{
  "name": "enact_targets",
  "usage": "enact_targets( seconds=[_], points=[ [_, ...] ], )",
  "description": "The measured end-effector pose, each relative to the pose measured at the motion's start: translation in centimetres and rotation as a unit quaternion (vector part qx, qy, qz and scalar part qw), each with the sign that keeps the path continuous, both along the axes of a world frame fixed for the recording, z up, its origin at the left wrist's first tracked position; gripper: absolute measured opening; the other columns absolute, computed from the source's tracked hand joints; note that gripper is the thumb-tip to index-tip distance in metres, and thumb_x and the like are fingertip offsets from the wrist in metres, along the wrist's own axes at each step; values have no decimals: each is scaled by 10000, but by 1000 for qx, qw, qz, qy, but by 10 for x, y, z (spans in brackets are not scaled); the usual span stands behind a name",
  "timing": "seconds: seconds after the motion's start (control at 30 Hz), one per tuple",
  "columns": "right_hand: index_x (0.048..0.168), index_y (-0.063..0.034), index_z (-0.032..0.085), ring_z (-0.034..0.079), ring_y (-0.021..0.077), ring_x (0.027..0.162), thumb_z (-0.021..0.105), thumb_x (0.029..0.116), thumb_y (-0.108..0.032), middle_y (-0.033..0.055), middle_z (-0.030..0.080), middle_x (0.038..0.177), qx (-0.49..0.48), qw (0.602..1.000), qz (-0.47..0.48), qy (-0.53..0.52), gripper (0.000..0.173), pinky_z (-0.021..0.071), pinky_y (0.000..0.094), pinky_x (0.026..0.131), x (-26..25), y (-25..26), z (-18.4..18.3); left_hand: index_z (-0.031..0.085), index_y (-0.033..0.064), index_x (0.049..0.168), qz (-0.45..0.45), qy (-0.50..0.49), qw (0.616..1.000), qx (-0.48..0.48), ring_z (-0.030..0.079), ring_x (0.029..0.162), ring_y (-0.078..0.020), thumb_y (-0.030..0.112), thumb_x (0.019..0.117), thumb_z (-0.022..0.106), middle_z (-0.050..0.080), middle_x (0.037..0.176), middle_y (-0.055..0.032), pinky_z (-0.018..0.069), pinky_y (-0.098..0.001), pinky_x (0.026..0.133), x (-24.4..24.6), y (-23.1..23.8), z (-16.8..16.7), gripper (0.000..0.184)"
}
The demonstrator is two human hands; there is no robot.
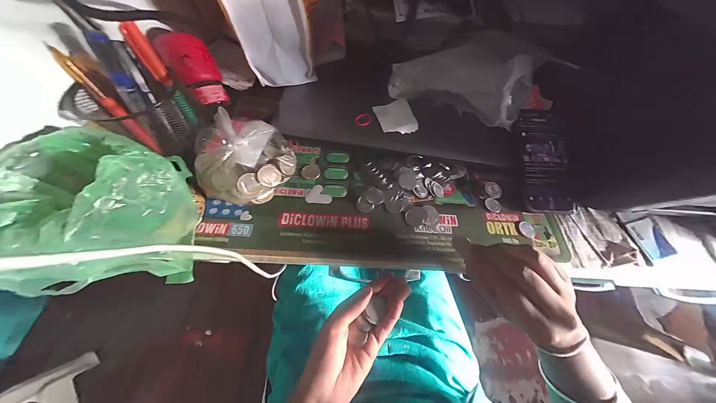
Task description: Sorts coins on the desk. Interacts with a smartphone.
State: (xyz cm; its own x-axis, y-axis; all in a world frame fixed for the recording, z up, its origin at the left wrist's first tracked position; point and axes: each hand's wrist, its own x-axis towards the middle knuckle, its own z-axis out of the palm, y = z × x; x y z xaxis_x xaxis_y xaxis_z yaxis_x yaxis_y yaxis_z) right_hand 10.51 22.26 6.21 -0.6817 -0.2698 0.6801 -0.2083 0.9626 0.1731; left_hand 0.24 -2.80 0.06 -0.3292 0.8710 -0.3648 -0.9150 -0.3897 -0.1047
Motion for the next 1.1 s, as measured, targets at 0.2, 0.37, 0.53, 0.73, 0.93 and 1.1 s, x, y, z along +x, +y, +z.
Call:
enact_targets(
  seconds=[0.2,0.37,0.53,0.73,0.93,1.1],
  points=[
    [1001,-24,645,655,211,923,692,957,-52,107,681,954,-15,999,12,44,70,537,306,891,14,-5,0,601,-93,1331,8,-2,1000,12,628,1273,-313,94,1084,378,638,1334,-260,506,-350,1094,-1,0,-2,382],
    [1037,-39,645,665,197,961,677,966,-59,92,692,981,-32,999,5,42,80,537,297,919,21,-4,-5,603,-96,1329,9,-16,1000,16,622,1280,-322,87,1079,391,632,1338,-269,501,-348,1099,-2,0,-2,375],
    [994,-64,654,650,189,921,705,951,-90,76,686,949,-35,994,-51,89,71,527,295,869,20,8,-18,616,-79,1320,0,-11,1000,0,634,1263,-316,96,1073,407,636,1335,-258,508,-346,1088,-3,0,-1,368],
    [895,-70,757,646,188,848,737,923,-147,69,728,816,-98,960,-230,125,84,490,289,845,13,26,-26,609,-76,1334,-4,5,1000,-13,631,1270,-302,122,1081,395,644,1333,-244,495,-341,1102,-4,1,3,386],
    [989,-123,818,669,264,905,655,966,-138,70,764,923,-103,950,-294,-10,165,478,418,820,6,25,-8,625,-69,1321,-6,7,1000,-14,638,1264,-292,114,1070,426,648,1334,-234,504,-334,1091,-5,1,2,368],
    [1041,-104,808,634,265,905,614,984,-140,95,743,915,-129,948,-291,-11,204,459,395,841,20,21,-13,638,-57,1303,-9,15,999,-33,642,1259,-277,121,1073,417,659,1325,-219,511,-329,1082,-5,2,5,366]
  ],
)
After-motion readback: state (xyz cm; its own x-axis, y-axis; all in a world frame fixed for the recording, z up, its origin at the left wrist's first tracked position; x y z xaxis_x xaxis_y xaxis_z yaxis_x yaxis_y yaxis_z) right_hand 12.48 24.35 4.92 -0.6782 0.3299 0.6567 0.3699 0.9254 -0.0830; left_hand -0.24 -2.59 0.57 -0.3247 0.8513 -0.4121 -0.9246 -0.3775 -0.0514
